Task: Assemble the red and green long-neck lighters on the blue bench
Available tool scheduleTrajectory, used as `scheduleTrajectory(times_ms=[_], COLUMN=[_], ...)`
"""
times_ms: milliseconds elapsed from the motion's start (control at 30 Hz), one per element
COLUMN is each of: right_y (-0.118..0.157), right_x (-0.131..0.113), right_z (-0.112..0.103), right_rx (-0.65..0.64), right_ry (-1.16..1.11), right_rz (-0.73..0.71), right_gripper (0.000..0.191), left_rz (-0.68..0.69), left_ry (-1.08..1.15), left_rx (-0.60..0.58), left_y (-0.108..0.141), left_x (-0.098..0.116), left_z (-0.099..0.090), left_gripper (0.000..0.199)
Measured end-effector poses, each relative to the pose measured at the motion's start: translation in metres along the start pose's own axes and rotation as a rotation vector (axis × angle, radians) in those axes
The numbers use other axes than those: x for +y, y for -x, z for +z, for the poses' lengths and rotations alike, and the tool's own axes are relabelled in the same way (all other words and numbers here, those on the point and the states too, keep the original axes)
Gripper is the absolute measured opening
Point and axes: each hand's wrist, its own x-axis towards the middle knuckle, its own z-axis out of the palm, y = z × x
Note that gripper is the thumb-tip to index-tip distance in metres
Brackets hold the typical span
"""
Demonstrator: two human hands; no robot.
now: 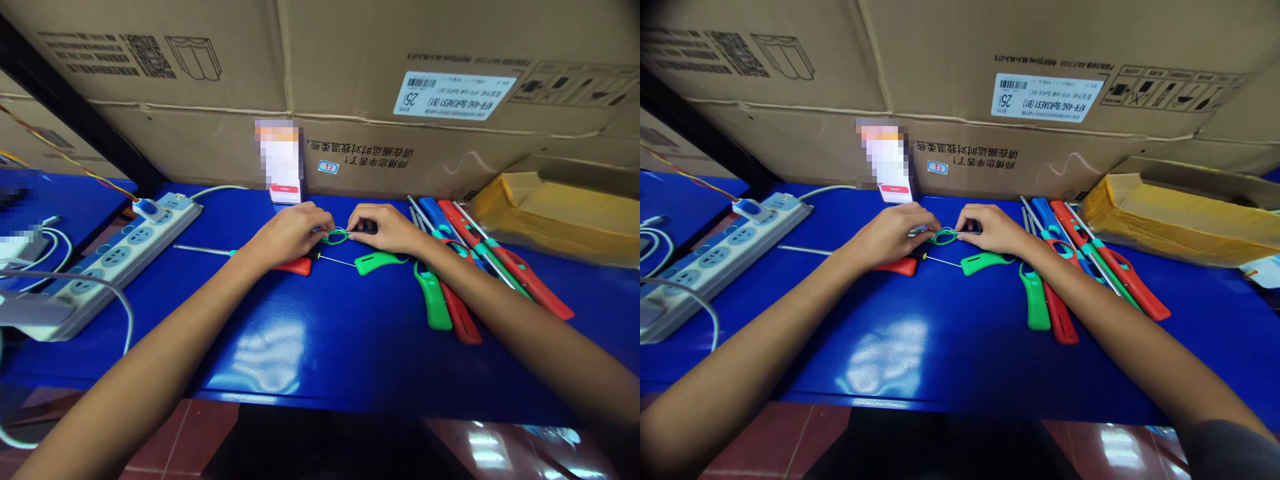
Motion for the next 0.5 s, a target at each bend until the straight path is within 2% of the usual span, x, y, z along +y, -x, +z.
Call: scheduleTrajectory(times_ms=[100, 200, 333, 500], right_y=[0.0, 0.0, 0.0, -0.0001], right_x=[0.0005, 0.0011, 0.0015, 0.0016], right_z=[0.0, 0.0001, 0.0003, 0.0008], right_rx=[0.0, 0.0, -0.005, -0.004], right_ry=[-0.008, -0.016, -0.014, -0.027], right_rz=[0.003, 0.0, -0.012, 0.001], right_gripper=[0.009, 0.011, 0.012, 0.013], left_rz=[-0.069, -0.125, -0.118, -0.07], left_ry=[0.094, 0.119, 0.127, 0.124], left_rx=[0.05, 0.068, -0.012, -0.082], left_y=[-0.0001, -0.001, -0.0041, -0.0072], left_x=[-0.004, -0.0044, -0.0048, -0.0075], left_z=[0.0078, 0.0112, 0.0123, 0.0103], left_gripper=[0.017, 0.032, 0.045, 0.041])
